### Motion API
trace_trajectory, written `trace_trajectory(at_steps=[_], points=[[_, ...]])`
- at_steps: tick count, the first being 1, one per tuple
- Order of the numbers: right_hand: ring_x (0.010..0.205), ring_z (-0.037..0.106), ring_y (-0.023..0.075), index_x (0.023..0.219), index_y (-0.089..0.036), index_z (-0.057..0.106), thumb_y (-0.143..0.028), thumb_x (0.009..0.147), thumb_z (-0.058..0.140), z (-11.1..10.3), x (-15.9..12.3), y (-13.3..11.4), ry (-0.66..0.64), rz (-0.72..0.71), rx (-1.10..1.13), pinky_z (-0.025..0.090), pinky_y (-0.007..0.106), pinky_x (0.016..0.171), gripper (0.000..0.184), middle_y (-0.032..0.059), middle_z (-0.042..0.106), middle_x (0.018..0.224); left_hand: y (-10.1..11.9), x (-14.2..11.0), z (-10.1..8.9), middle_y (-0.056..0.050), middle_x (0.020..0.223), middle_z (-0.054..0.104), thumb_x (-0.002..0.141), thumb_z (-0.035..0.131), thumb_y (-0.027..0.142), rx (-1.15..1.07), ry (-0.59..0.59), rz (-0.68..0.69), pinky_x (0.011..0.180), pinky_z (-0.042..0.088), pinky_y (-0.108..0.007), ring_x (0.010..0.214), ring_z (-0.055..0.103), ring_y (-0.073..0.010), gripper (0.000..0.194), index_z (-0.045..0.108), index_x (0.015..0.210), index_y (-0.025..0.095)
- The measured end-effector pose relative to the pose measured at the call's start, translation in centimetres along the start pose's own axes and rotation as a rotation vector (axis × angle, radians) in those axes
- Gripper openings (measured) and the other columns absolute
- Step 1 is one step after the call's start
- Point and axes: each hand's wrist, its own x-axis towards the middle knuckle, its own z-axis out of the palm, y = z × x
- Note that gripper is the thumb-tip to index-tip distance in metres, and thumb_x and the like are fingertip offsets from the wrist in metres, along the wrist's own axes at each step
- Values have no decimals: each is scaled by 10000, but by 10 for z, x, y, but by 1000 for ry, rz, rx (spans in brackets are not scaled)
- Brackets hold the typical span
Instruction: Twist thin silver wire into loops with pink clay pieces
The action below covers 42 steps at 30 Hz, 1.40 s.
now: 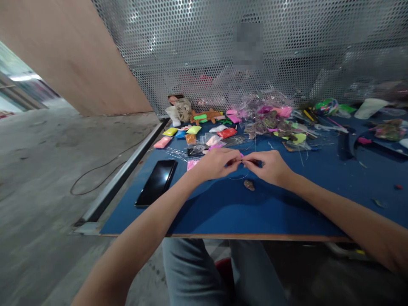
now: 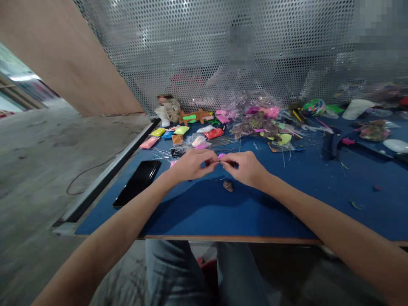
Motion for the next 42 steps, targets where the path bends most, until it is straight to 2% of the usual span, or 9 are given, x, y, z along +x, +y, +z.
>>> trace_trajectory(at_steps=[4,11,15,20,23,27,30,34,42], points=[[569,604,126,914,-193,756,-227,913,625,-3,1,-1,2,19,9,471,250,593,135,10,738,736,0,0,-2,-28,814,686,985,522,284,-56,-12,-58,673,415,-248,731,611,-130,167,638,943,172],[653,661,127,1022,-222,731,-247,978,572,-10,2,1,47,-26,47,522,260,667,167,17,758,896,-3,-2,0,-65,849,734,966,589,446,-720,-97,-327,734,509,-232,787,677,-129,319,669,966,137],[830,725,159,1105,-235,694,-260,1003,538,-14,0,3,9,-75,86,560,274,765,188,28,762,981,-2,-1,2,-48,774,706,923,651,473,-944,-100,-400,678,521,-215,704,654,-107,356,685,967,121],[988,718,169,1131,-243,682,-249,1032,464,-16,-1,8,-130,-186,24,557,299,896,240,34,755,1092,-3,-2,-1,-90,853,744,885,700,470,-1031,-284,-425,620,537,-218,660,650,-103,385,707,1036,115],[1068,687,187,1105,-237,700,-235,1036,438,-18,2,14,-211,-338,-34,536,346,958,272,43,750,1111,-4,-5,-4,-123,925,757,908,675,446,-976,-391,-410,614,550,-232,662,660,-111,374,707,1079,115],[1089,649,226,1038,-217,731,-218,1024,461,-19,6,22,-285,-469,-169,505,405,944,270,75,742,1107,-3,-6,-2,-106,924,762,939,637,389,-722,-361,-313,628,538,-219,683,670,-112,298,740,1054,134],[1120,620,253,1008,-213,737,-219,1014,487,-19,7,27,-312,-459,-261,480,412,904,250,95,718,1166,-1,-5,2,-67,878,761,962,600,318,-520,-353,-248,621,510,-217,620,649,-99,238,746,1057,156],[1122,595,256,1048,-215,726,-267,1007,516,-18,7,32,-332,-400,-228,460,423,942,220,100,685,1219,-3,-3,4,-61,907,750,965,589,255,-278,-322,-117,748,497,-243,811,688,-147,182,751,997,179],[1094,539,252,1092,-206,711,-342,970,599,-11,7,35,-472,-328,-13,451,422,953,214,108,645,1142,-10,-7,-2,-67,1072,674,934,635,227,-277,-380,-112,866,487,-269,953,649,-157,126,736,1002,196]])
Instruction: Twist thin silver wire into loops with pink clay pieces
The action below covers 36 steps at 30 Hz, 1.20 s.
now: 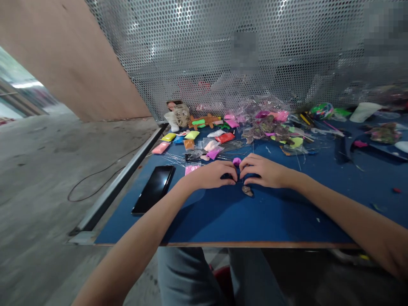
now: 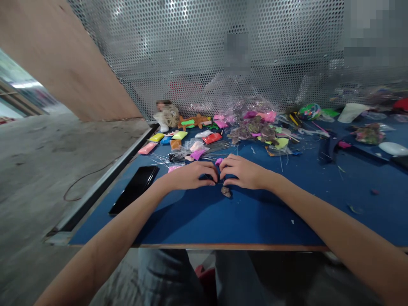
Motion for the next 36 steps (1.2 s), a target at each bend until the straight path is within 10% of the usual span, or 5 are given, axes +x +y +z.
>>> trace_trajectory(at_steps=[16,29,36], points=[[959,586,229,988,-192,659,-273,1028,472,1,2,-10,-67,63,-127,353,352,811,208,76,702,982,0,3,0,-20,830,674,947,621,371,184,78,43,761,421,-275,802,607,-152,211,712,1040,205],[939,662,213,1042,-242,729,-322,992,555,-16,1,-22,13,131,171,459,374,889,198,50,756,1014,16,5,-1,-51,889,643,925,613,528,372,297,135,900,377,-358,889,538,-193,350,657,809,200],[810,696,173,1001,-229,748,-377,918,651,-18,1,-22,75,316,460,503,294,743,196,21,767,935,12,3,0,-66,1046,700,991,554,401,322,293,168,941,436,-334,996,624,-185,236,702,1048,227]])
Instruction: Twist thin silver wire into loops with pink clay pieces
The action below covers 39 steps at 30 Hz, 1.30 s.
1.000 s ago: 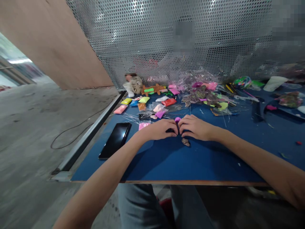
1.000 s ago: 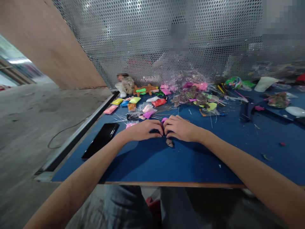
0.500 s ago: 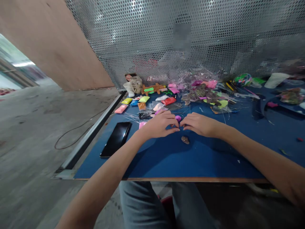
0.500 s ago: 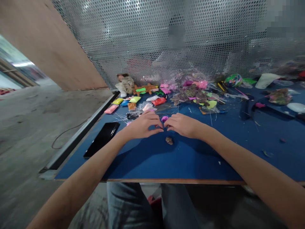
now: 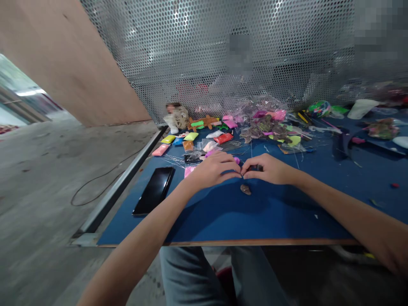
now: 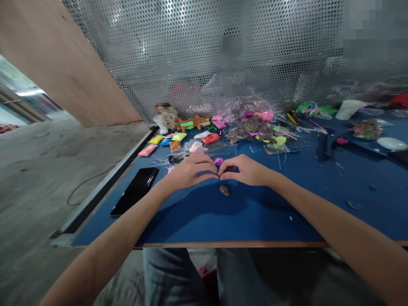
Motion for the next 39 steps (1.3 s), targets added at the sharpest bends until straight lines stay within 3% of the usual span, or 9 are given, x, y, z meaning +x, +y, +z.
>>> trace_trajectory(at_steps=[5,15,23,29,33,39], points=[[830,689,171,964,-218,735,-382,874,696,2,1,2,16,78,143,512,297,758,191,19,761,926,-2,-1,1,-27,1036,727,1011,526,334,-1,48,37,1097,396,-376,997,651,-158,204,705,1056,246],[674,565,132,902,-189,723,-344,855,712,8,1,-12,156,96,70,431,269,647,162,3,682,764,0,-3,-4,-67,1008,724,1028,490,321,-3,57,50,909,476,-303,953,641,-173,252,706,1060,196],[742,578,144,932,-199,682,-321,893,665,7,1,-10,159,34,94,452,282,709,129,12,658,827,0,-3,-4,-54,918,733,1018,515,315,-26,110,45,790,484,-277,839,656,-153,227,715,1026,207],[835,638,174,1001,-203,677,-360,942,604,6,0,-10,143,17,98,492,309,765,183,43,699,931,5,-2,-3,-39,923,748,1010,528,300,-110,106,-68,775,490,-245,832,682,-135,210,707,999,190],[911,695,198,1122,-212,665,-373,940,610,8,-1,-4,247,19,120,531,329,807,249,70,735,1036,8,-1,2,-16,812,734,1006,524,307,-235,92,-200,658,482,-211,680,663,-105,200,678,1020,179],[641,666,145,953,-198,680,-339,955,588,12,2,-2,429,50,12,519,284,663,168,18,716,760,8,2,12,-10,781,688,1018,483,369,-565,104,-349,591,484,-196,582,592,-80,246,621,1057,169]])
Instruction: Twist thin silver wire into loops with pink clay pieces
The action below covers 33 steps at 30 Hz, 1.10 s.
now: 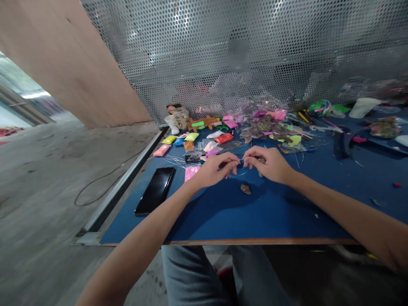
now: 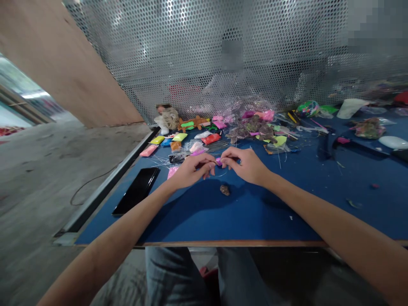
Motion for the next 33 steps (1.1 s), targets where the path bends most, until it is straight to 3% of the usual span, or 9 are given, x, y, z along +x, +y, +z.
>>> trace_trajectory(at_steps=[8,12,15,23,29,33], points=[[574,594,130,947,-206,696,-360,986,527,5,4,-4,24,49,3,477,275,584,232,4,674,694,-9,3,2,-4,744,638,1006,501,431,-86,5,-57,577,479,-195,600,602,-87,282,614,1029,174],[663,659,163,1082,-206,695,-374,933,607,4,6,4,62,87,57,529,307,663,241,29,724,787,-7,5,14,-52,886,716,992,516,478,-341,64,-183,666,582,-263,687,714,-135,297,518,1030,184],[672,675,171,1063,-205,724,-362,909,639,3,5,8,81,98,-18,529,307,663,235,35,745,802,-4,6,21,-82,951,739,985,520,490,-389,108,-242,697,610,-299,774,748,-172,303,487,1035,193],[523,617,134,968,-207,761,-347,963,557,8,1,-4,67,70,-184,473,275,574,247,2,711,655,-3,6,14,2,839,758,955,596,435,226,226,-151,639,520,-243,668,697,-137,283,595,1145,225],[489,570,139,982,-214,748,-368,968,541,10,0,-5,49,30,-293,419,282,547,258,-5,682,605,-2,7,10,10,711,733,1017,500,382,512,233,-4,658,456,-255,644,665,-131,276,701,1113,218],[528,584,152,1014,-207,741,-354,974,518,12,0,0,62,-5,-382,397,287,569,270,15,702,654,-4,6,8,-20,767,745,1027,473,379,685,214,59,625,405,-261,675,654,-143,303,724,1113,234]])
